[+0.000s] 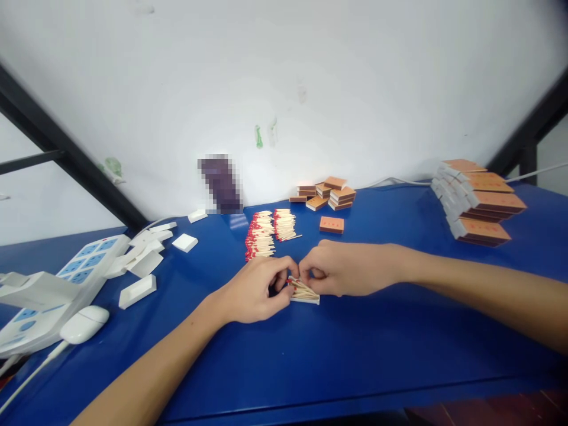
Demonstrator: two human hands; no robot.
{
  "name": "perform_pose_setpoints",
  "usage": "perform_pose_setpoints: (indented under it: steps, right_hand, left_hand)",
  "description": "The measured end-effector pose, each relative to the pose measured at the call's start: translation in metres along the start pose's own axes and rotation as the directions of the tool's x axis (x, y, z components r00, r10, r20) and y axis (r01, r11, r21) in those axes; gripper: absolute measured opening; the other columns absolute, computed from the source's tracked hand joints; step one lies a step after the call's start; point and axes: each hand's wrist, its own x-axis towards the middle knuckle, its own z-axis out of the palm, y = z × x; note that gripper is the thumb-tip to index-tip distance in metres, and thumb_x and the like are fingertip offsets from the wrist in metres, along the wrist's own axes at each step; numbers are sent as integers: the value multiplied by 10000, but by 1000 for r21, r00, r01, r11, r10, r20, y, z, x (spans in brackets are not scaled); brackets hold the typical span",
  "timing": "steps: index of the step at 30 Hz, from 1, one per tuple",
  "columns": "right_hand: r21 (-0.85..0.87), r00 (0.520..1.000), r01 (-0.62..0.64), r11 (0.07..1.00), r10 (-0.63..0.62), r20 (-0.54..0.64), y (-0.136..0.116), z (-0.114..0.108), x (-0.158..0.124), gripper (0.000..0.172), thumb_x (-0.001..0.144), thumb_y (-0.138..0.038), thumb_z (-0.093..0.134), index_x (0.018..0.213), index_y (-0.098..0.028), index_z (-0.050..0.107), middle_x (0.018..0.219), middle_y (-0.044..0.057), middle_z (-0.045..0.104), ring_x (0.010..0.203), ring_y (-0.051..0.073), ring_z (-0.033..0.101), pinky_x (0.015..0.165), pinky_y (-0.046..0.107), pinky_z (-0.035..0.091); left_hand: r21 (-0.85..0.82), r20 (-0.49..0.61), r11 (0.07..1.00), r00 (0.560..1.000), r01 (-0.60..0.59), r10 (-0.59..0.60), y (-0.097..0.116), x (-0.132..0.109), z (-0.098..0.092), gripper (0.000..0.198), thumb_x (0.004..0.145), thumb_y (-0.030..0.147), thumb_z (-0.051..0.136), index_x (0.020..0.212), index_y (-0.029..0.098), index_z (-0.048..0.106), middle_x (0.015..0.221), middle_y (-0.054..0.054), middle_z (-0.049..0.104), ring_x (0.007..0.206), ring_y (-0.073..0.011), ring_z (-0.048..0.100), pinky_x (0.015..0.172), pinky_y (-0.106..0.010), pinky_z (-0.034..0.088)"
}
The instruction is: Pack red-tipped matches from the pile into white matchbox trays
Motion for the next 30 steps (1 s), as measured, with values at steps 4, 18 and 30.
perform_pose_setpoints:
  steps: [4,18,30]
  right_hand:
    - [-30,999,22,999,-23,-33,0,0,-1,220,871,-203,454,684,-160,560,563,-39,516,492,76,398,497,233,308]
    - [-75,1000,19,997,-21,-23,4,1,2,170,881,-245,519,744,-154,563,620,-31,545,502,76,430,494,233,312]
    - [4,999,37,999,-37,-8,7,-3,6,153,874,-256,554,752,-163,558,621,-43,550,526,77,452,505,216,336]
  left_hand:
    - [-51,0,999,1000,14,-14,-1,-1,0,193,817,133,498,997,197,526,686,56,517,572,-99,483,540,-225,361]
    - [-141,-48,990,999,-30,24,-2,0,5,95,869,113,454,890,206,446,684,54,479,558,-95,394,537,-227,331]
    - [4,-17,1000,1000,8,-8,0,1,7,31,959,203,450,959,221,476,647,68,455,568,-108,410,564,-243,306]
